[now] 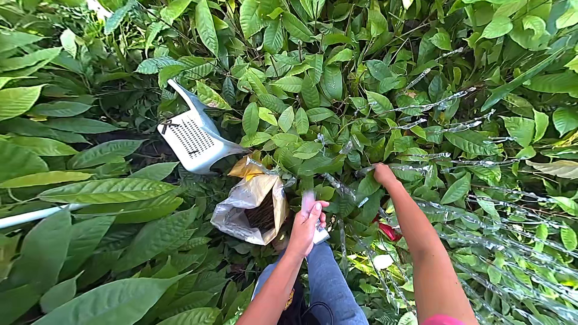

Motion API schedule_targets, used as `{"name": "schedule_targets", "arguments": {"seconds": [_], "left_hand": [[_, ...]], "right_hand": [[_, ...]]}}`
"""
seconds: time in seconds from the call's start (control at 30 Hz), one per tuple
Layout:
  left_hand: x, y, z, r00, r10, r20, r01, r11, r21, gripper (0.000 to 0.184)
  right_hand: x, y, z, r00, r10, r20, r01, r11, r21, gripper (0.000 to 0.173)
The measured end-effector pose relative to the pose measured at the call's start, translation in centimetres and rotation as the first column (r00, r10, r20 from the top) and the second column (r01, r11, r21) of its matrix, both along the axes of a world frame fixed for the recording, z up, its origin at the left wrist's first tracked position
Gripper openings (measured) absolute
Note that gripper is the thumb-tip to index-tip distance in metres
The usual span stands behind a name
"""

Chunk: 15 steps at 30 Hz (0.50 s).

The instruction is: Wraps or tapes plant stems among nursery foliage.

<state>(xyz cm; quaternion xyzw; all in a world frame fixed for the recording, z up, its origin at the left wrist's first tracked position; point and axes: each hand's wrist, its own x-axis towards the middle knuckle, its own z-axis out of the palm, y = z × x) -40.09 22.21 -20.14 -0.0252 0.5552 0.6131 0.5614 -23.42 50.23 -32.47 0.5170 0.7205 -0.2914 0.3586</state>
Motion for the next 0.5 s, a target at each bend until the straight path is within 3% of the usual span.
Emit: {"name": "schedule_targets", "arguments": {"seconds": [0.2,0.27,0.3,0.33,0.4,0.43,0.5], "left_hand": [[-1.0,-2.1,-0.2,0.984,0.172,0.043,-0.167,0.981,-0.095,0.012],[-1.4,-3.6,-0.4,0.983,0.182,0.033,-0.177,0.978,-0.113,0.011],[-1.4,-4.4,-0.4,0.983,0.183,0.032,-0.177,0.976,-0.129,0.010],[-1.3,-5.2,-0.4,0.981,0.188,0.039,-0.181,0.973,-0.145,0.010],[-0.9,-6.8,-0.4,0.977,0.203,0.061,-0.190,0.966,-0.177,0.011],[-0.6,-7.6,-0.4,0.976,0.205,0.070,-0.190,0.964,-0.184,0.012],[-0.1,-9.4,-0.5,0.973,0.217,0.080,-0.200,0.963,-0.181,0.013]], "right_hand": [[1.5,-4.6,9.9,0.989,0.041,-0.145,-0.008,0.975,0.220,0.038],[2.3,-8.5,11.8,0.920,0.035,-0.391,0.109,0.934,0.341,0.037],[2.3,-10.8,12.0,0.836,0.043,-0.547,0.198,0.906,0.373,0.035],[1.8,-13.4,12.1,0.729,0.034,-0.684,0.289,0.891,0.351,0.033],[-0.4,-19.3,11.9,0.500,-0.063,-0.864,0.392,0.906,0.161,0.030],[-1.8,-22.3,11.8,0.413,-0.156,-0.897,0.385,0.923,0.016,0.029],[-4.4,-27.9,11.7,0.342,-0.361,-0.868,0.290,0.919,-0.268,0.029]]}}
